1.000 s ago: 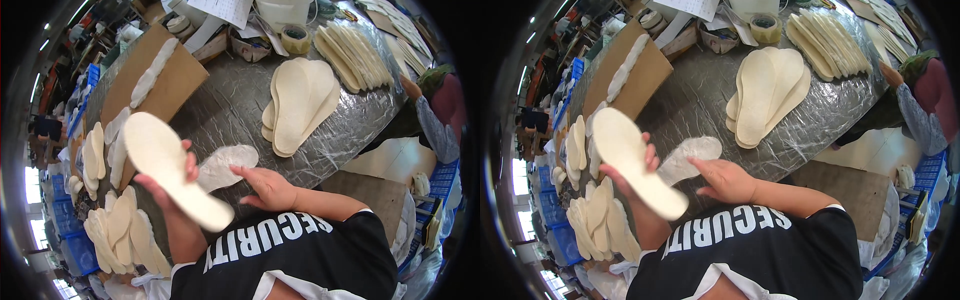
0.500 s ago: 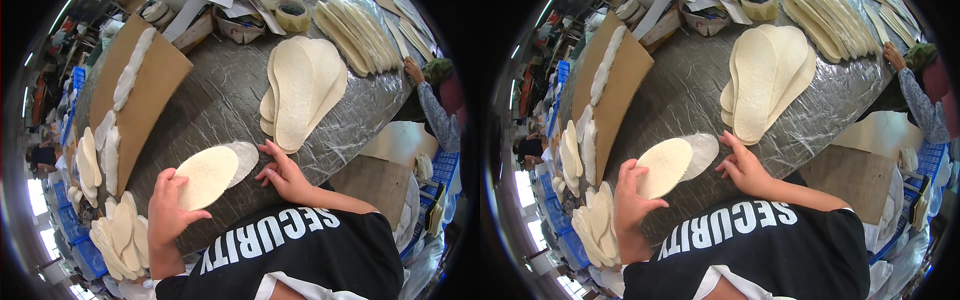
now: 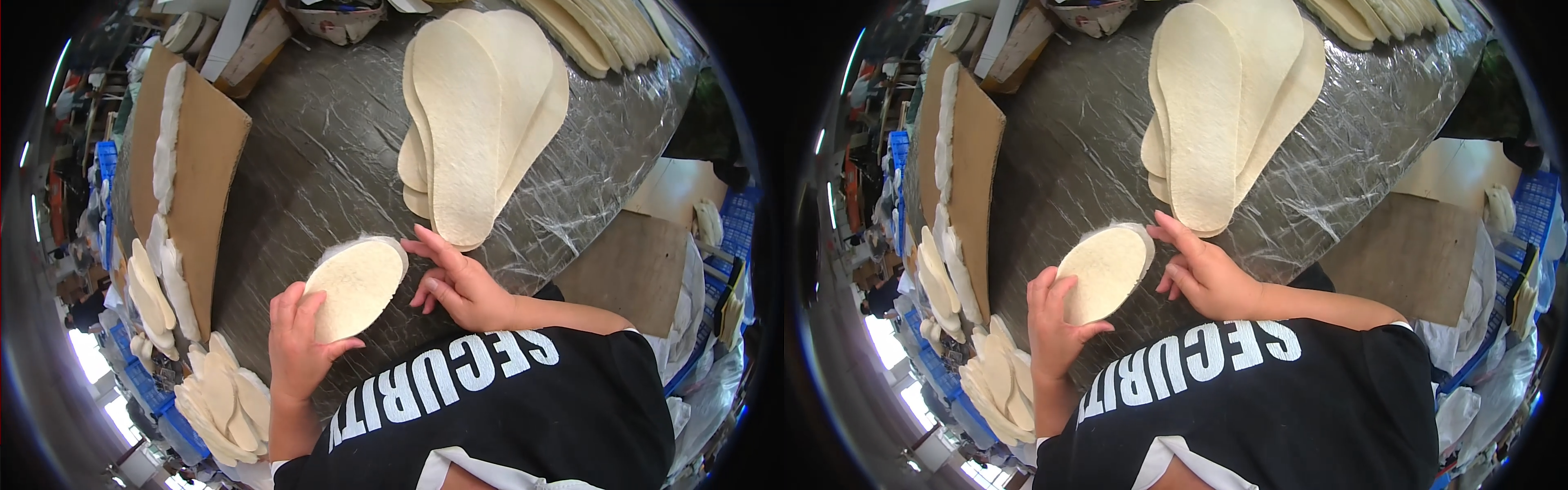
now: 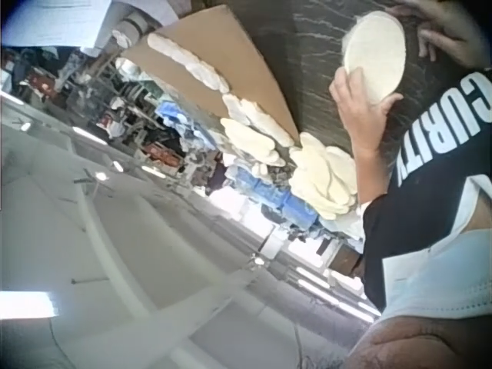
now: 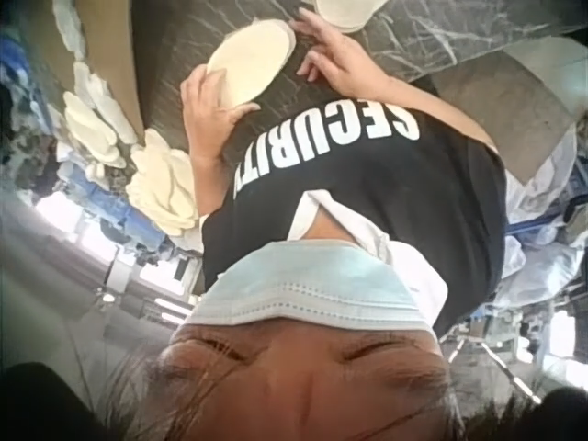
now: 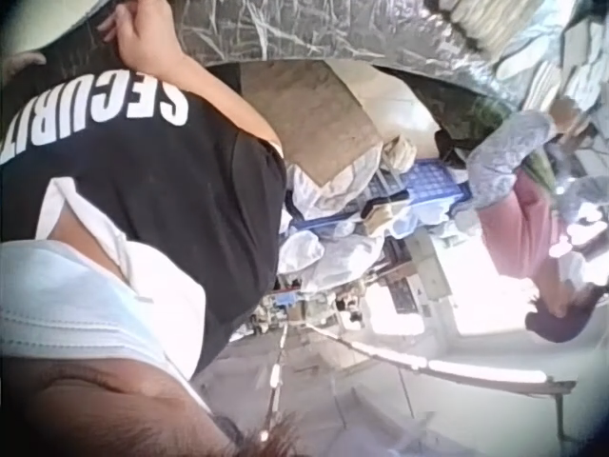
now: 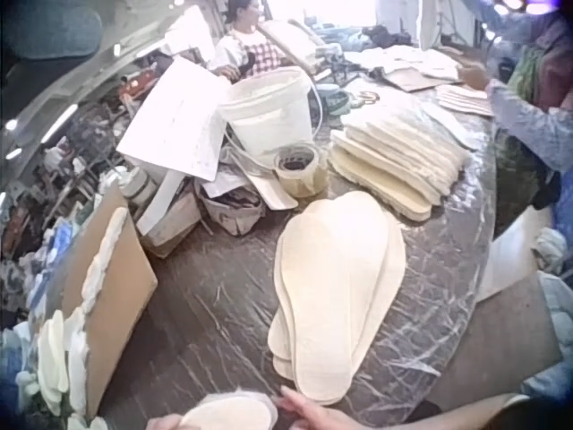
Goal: Sorting and pairing foam and fabric shoe insole components at a manufacturing station.
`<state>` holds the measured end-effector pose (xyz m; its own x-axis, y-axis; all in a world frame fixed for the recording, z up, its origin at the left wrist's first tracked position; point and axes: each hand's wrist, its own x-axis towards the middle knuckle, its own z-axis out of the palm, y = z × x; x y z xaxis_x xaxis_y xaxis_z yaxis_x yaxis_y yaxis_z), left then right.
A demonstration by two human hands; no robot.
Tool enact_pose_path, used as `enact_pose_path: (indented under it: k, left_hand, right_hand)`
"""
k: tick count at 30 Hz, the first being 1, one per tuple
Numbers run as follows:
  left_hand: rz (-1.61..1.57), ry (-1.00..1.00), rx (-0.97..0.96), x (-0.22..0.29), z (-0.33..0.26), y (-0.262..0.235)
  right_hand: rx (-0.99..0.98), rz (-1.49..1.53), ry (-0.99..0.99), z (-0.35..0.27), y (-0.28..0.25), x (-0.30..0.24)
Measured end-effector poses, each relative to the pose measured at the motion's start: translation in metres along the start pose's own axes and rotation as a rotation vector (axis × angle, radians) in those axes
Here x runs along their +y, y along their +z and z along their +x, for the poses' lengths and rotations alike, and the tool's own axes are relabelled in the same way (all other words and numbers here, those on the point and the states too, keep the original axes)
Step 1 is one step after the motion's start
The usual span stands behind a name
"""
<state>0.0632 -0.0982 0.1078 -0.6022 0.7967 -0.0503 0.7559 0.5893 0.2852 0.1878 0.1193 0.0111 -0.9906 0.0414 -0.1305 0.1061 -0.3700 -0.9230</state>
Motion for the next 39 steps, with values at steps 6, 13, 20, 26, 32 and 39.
enact_pose_path:
  k: [6, 13, 20, 26, 32, 39]
  left_hand:
    - [-0.006, -0.001, -0.037, -0.005, 0.0, 0.007]
    - [-0.01, -0.004, -0.05, -0.007, 0.003, 0.009]
    - [-0.022, -0.014, -0.056, -0.008, 0.003, 0.01]
    - [-0.018, -0.016, -0.062, -0.007, 0.004, 0.011]
    - [0.013, -0.005, -0.08, -0.008, 0.007, 0.011]
    - [0.007, -0.012, -0.094, -0.006, 0.009, 0.011]
  right_hand:
    - [0.0, 0.0, 0.009, 0.002, -0.001, -0.002]
    - [-0.046, 0.038, 0.047, 0.002, -0.002, -0.002]
    - [-0.051, 0.032, 0.047, 0.001, -0.002, -0.003]
    - [-0.054, 0.046, 0.043, 0.002, -0.002, -0.003]
    - [-0.058, 0.04, 0.042, 0.002, -0.003, -0.003]
    - [-0.056, 0.063, 0.05, 0.002, -0.002, -0.003]
